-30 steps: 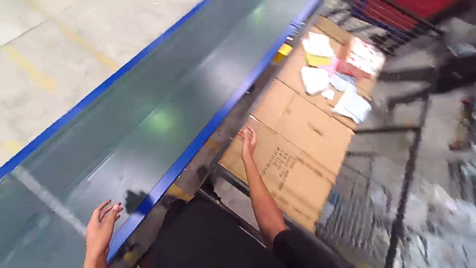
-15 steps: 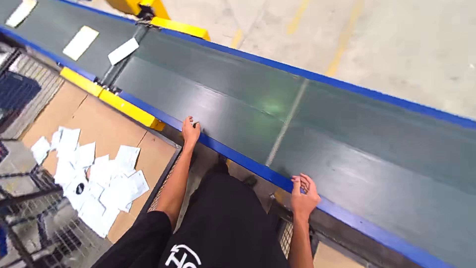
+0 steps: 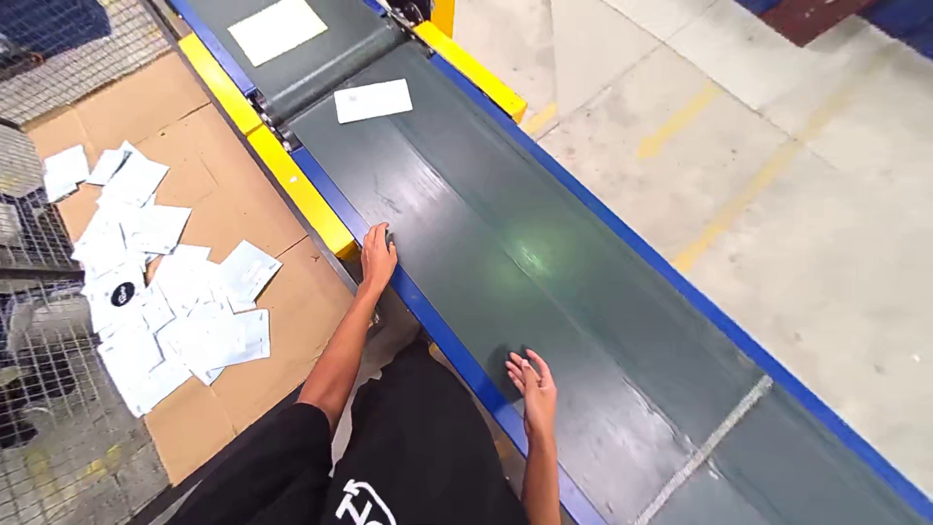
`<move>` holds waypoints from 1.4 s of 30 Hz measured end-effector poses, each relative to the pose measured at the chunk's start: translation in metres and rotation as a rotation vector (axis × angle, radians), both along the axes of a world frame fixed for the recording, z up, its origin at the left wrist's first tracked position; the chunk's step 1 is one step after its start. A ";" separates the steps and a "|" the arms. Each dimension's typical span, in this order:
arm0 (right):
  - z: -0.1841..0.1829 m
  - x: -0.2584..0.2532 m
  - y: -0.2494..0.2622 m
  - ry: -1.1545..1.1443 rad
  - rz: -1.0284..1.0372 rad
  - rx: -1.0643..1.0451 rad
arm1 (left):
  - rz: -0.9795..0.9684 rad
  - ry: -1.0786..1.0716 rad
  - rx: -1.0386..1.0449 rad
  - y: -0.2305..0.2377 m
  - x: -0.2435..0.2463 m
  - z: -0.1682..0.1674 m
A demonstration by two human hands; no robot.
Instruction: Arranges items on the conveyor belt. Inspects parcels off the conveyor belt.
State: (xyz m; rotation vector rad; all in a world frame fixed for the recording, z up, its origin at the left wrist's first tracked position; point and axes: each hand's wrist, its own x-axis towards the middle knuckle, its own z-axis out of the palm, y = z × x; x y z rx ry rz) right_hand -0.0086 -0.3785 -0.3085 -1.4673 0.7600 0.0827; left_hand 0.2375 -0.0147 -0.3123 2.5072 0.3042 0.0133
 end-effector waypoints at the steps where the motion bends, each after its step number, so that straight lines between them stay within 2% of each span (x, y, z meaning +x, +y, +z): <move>1: -0.001 0.006 0.003 0.015 0.009 0.038 | 0.000 0.014 0.002 0.003 0.014 0.003; 5: 0.004 0.018 -0.007 0.112 -0.107 0.363 | 0.023 0.013 0.036 0.011 0.074 0.015; 7: 0.007 0.022 -0.018 0.123 -0.170 0.454 | 0.012 -0.027 0.036 0.017 0.111 0.026; 10: 0.011 0.026 -0.034 0.108 -0.179 0.538 | -0.066 -0.036 0.038 0.029 0.185 0.040; 13: 0.014 0.035 -0.045 0.103 -0.207 0.562 | -0.164 0.060 0.110 0.028 0.256 0.036; 16: 0.013 0.048 -0.049 0.094 -0.228 0.548 | -0.278 0.231 0.215 0.004 0.292 0.024; 20: 0.009 0.062 -0.046 0.083 -0.245 0.496 | -0.350 0.330 0.329 -0.049 0.289 0.018; 25: 0.005 0.070 -0.039 0.065 -0.251 0.473 | -0.450 0.379 0.196 -0.067 0.274 0.006; 30: 0.005 0.070 -0.043 0.076 -0.242 0.445 | -0.470 0.319 0.106 -0.015 0.273 -0.001; 36: 0.004 0.069 -0.058 0.071 -0.230 0.402 | -0.270 0.286 0.241 0.051 0.279 0.027; 42: 0.008 0.069 -0.066 0.065 -0.228 0.348 | -0.146 0.246 0.333 0.085 0.291 0.037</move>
